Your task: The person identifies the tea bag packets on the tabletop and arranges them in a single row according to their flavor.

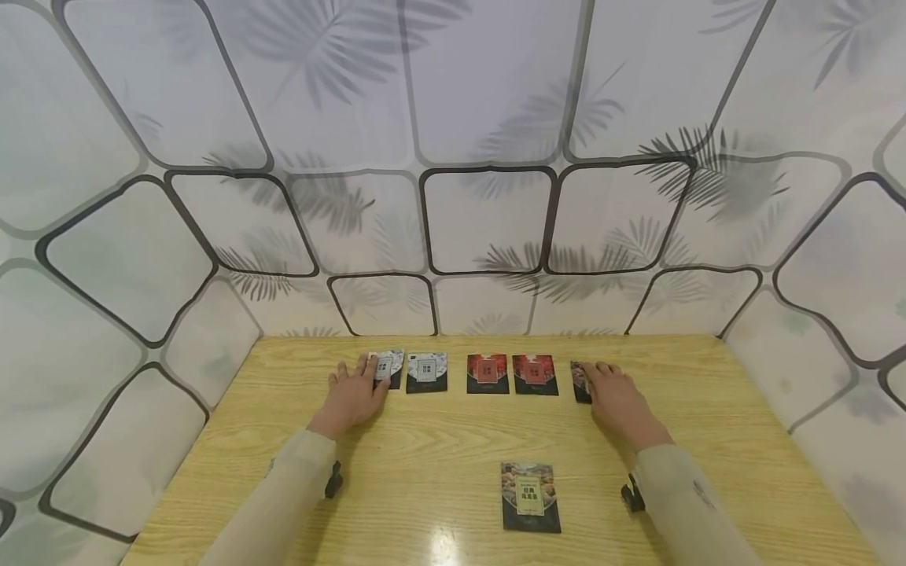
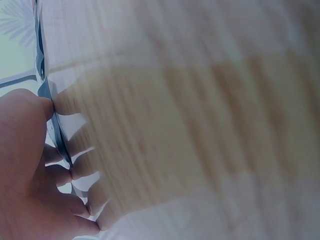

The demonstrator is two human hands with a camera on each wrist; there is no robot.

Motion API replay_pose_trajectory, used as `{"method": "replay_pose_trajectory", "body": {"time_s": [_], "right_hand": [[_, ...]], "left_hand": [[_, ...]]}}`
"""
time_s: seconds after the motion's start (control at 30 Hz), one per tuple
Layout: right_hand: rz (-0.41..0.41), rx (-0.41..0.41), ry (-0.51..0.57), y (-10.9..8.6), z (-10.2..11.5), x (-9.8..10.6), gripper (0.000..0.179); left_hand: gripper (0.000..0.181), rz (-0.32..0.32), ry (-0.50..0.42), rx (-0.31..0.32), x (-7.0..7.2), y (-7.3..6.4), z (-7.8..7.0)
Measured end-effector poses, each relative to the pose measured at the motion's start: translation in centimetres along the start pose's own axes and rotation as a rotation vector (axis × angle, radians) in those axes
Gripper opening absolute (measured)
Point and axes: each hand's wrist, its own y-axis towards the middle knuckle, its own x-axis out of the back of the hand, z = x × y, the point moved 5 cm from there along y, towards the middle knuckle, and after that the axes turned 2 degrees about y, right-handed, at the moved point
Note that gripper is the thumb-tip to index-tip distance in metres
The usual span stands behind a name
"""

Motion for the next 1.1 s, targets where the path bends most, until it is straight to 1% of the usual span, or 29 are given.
{"method": "replay_pose_trajectory", "body": {"time_s": [0.13,0.33,0.57,0.7,1.0,1.1], "right_hand": [[0.002,0.004,0.001,0.4,-0.1,0.0,0.042],[0.025,0.006,-0.003,1.0,-0.3,-0.1,0.043],[0.051,-0.019,-0.001,1.3,-0.3,-0.1,0.042],[0.064,-0.033,-0.001,1.4,-0.3,-0.1,0.043],[0.090,-0.042,0.000,1.4,-0.3,0.0,0.044],[0.076,-0.034,0.006,1.3,0.0,0.2,0.044]], "left_hand": [[0.069,0.001,-0.005,0.000,-0.1,0.0,0.1],[0.069,-0.002,-0.004,0.001,-0.2,0.1,0.2],[0.070,-0.002,-0.007,0.004,-0.2,0.2,0.2],[0.069,-0.010,-0.014,0.001,-0.3,0.2,0.2],[0.069,-0.006,0.004,0.000,-0.1,0.1,0.1],[0.069,-0.009,0.001,0.000,-0.1,0.1,0.1]]}}
